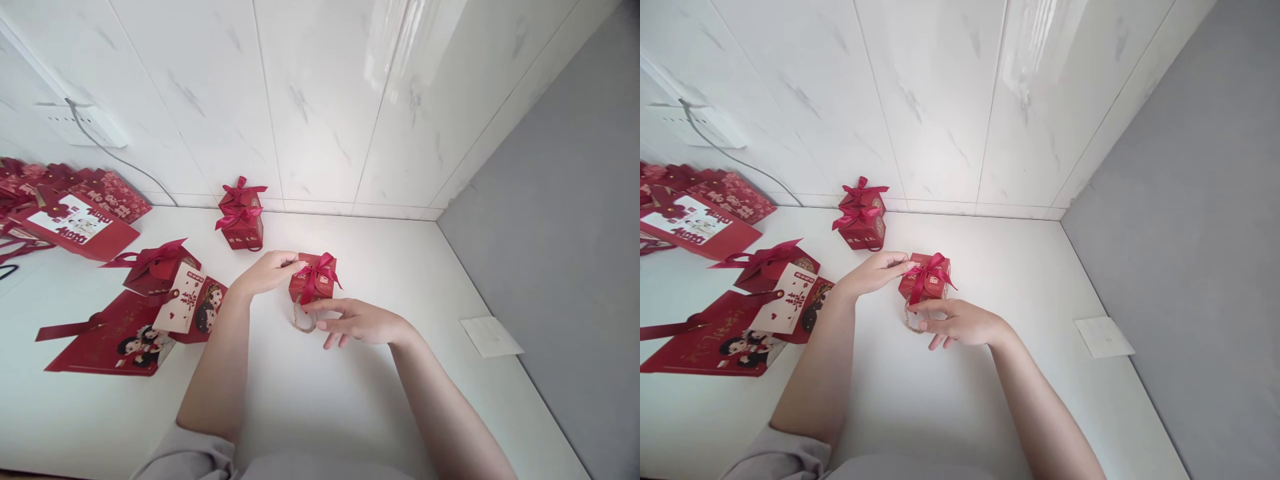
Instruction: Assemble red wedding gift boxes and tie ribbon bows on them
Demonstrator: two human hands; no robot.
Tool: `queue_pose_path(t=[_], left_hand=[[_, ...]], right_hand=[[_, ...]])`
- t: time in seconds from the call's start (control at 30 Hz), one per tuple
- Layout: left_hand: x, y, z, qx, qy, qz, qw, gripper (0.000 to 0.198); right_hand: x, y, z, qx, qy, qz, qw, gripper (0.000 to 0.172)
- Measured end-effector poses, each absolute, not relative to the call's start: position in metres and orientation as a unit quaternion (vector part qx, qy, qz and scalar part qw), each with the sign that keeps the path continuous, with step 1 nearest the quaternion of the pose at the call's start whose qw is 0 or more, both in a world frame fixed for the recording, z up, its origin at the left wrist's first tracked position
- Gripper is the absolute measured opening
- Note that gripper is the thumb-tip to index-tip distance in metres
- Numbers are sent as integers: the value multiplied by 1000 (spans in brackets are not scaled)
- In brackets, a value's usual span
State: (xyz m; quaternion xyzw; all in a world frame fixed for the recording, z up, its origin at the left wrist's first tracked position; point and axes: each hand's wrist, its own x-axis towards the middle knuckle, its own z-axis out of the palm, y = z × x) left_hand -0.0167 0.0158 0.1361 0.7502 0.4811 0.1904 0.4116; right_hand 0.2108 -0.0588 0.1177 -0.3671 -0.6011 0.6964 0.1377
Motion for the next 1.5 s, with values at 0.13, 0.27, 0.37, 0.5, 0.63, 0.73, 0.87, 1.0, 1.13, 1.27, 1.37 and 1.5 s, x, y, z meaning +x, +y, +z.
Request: queue_pose_path(t=[0.13,0.27,0.37,0.5,0.63,0.73,0.87,1.0,1.13,1.27,1.37,1.5], left_hand=[[-17,16,135,750,479,183,419,40],[-19,20,131,747,474,186,428,39],[-22,22,128,741,478,191,431,41],[-23,23,127,729,471,190,460,40],[-22,24,124,735,483,182,439,39],[-21,26,119,751,499,176,396,39],[-19,27,116,761,508,178,362,37],[-12,23,119,766,544,165,300,47],[-2,19,122,767,590,127,218,57],[-1,19,123,773,583,108,226,59],[-5,19,125,787,547,96,268,56],[-7,18,126,800,470,62,367,52]], right_hand=[[197,-59,113,-369,-618,674,166,45],[195,-57,106,-381,-635,638,208,34],[200,-54,104,-403,-633,626,210,30],[208,-53,108,-427,-643,604,198,26],[209,-53,110,-446,-650,590,175,25],[206,-54,109,-474,-655,566,161,26],[204,-56,110,-501,-656,543,152,28],[205,-56,113,-501,-655,545,149,27],[205,-57,112,-495,-655,553,142,27],[205,-58,112,-468,-662,569,137,26],[211,-58,119,-417,-663,614,97,25],[229,-56,129,-364,-642,673,51,33]])
